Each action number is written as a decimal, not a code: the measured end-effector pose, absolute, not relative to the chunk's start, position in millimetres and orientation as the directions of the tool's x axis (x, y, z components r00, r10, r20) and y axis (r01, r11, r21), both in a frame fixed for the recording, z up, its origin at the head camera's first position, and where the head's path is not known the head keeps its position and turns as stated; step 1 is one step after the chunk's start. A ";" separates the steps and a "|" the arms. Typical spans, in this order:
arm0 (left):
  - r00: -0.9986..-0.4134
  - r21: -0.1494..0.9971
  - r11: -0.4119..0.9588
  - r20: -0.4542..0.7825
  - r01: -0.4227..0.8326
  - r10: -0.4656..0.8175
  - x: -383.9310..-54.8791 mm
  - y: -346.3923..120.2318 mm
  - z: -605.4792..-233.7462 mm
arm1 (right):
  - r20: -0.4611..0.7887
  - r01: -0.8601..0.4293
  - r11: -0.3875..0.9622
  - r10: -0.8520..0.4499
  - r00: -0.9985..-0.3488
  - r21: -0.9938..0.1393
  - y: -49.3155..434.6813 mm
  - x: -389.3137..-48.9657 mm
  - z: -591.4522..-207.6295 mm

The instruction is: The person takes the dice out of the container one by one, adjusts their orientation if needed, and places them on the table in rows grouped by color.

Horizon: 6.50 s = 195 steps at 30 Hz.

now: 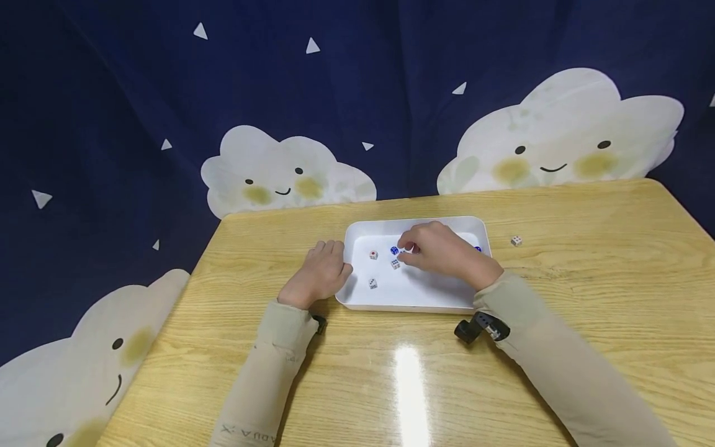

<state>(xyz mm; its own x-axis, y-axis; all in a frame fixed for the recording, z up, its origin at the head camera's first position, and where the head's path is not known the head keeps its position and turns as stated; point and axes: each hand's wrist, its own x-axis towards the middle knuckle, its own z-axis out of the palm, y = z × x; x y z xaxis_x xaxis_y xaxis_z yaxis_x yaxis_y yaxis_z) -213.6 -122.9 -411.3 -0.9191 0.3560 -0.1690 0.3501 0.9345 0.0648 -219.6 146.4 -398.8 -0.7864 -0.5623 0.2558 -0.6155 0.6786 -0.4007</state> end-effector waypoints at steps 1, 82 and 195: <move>-0.918 0.061 0.933 -0.169 0.354 0.359 -213.6 -122.9 -410.3 | 0.254 -0.612 0.681 -0.559 -0.789 -0.403 146.9 -219.5 -399.7; -0.915 0.107 0.924 -0.138 0.368 0.380 -209.0 -120.7 -410.5 | 0.106 -0.563 0.695 -0.584 -0.805 -0.447 152.5 -217.3 -419.0; -0.912 0.109 0.918 -0.117 0.382 0.393 -209.9 -121.1 -412.8 | 0.035 -0.212 0.936 -0.210 -0.977 -0.282 321.6 -223.9 -387.5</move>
